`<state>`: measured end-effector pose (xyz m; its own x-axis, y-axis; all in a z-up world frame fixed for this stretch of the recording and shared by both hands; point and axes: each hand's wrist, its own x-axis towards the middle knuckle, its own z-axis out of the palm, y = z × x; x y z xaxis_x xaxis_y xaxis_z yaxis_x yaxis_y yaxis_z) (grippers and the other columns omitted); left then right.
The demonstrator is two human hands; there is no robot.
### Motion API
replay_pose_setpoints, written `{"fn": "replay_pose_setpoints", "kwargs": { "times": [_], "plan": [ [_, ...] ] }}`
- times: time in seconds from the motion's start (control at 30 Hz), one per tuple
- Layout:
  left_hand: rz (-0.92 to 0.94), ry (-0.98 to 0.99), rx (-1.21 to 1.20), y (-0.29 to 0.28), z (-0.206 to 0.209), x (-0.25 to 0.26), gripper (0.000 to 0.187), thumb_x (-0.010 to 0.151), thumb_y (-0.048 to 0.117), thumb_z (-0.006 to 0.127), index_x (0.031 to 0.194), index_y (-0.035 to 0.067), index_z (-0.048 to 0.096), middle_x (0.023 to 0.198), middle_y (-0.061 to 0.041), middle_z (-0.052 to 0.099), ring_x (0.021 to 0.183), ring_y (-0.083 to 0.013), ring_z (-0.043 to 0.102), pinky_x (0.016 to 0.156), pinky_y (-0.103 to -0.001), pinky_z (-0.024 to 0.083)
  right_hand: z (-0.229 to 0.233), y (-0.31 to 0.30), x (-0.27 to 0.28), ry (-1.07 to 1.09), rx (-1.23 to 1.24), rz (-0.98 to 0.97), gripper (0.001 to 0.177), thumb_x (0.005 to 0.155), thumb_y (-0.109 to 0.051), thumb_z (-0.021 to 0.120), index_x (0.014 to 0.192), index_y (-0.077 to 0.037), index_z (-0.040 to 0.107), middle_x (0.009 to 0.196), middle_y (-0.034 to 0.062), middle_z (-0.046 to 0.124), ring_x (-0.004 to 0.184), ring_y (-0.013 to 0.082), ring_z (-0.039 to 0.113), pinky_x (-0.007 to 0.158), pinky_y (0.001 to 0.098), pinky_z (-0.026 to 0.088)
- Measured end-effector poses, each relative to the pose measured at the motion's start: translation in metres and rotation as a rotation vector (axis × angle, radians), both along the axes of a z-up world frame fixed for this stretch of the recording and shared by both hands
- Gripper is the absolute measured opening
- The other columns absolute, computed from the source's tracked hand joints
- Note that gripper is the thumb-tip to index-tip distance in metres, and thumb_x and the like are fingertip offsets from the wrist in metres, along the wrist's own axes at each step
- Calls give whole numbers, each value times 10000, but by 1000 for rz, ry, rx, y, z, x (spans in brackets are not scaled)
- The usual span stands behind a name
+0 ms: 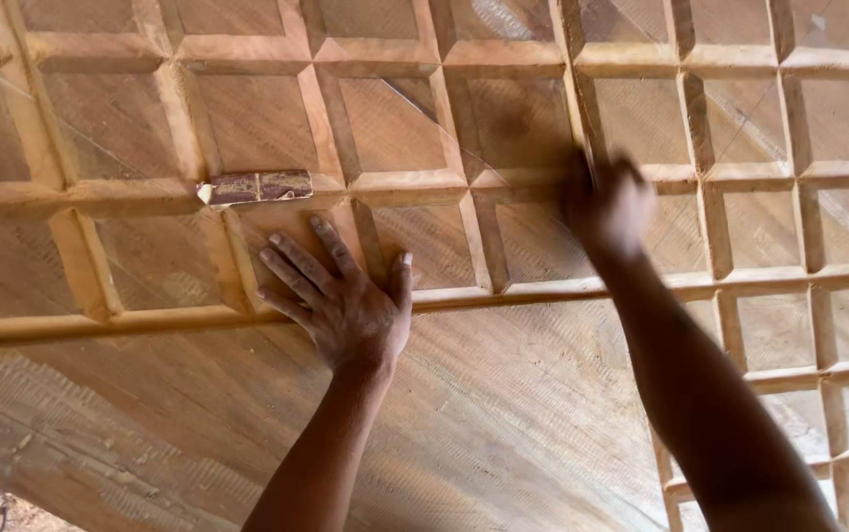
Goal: The person sands a large wooden surface featuring a grid of raised square panels using a sanding block. They systematically rub the sanding block over the raised edges and flat surfaces of the grid pattern to smooth the wood.
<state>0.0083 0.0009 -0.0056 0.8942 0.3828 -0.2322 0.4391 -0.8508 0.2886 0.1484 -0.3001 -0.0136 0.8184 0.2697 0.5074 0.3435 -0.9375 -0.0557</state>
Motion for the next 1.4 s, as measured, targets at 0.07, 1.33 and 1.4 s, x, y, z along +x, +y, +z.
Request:
{"fn": "replay_pose_setpoints", "kwargs": {
  "times": [0.07, 1.33, 1.4],
  "plan": [
    [7, 30, 11, -2, -2, -4, 1106, 924, 867, 298, 1657, 98, -12, 1664, -336, -98, 1553, -497, -84, 1204, -773, 13, -18, 15, 71, -109, 128, 30, 288, 1027, -219, 752, 809, -41, 697, 685, 167, 661, 549, 342, 623, 496, 438, 510],
    [2, -34, 21, -3, -1, -2, 1106, 959, 827, 384, 1660, 69, -10, 1642, -379, -101, 1536, -556, -77, 1191, -771, 14, 37, -62, -85, 251, 28, -240, 463, 1018, -354, 773, 689, -54, 647, 640, 125, 641, 504, 236, 594, 496, 393, 495],
    [-12, 17, 28, -3, 0, -10, 1110, 962, 846, 369, 1664, 85, -30, 1651, -368, -110, 1546, -550, -78, 1197, -770, 9, 21, -66, -51, 351, -64, -224, 517, 1066, -452, 737, 697, -95, 675, 619, 110, 642, 467, 241, 584, 483, 411, 494]
  ]
}}
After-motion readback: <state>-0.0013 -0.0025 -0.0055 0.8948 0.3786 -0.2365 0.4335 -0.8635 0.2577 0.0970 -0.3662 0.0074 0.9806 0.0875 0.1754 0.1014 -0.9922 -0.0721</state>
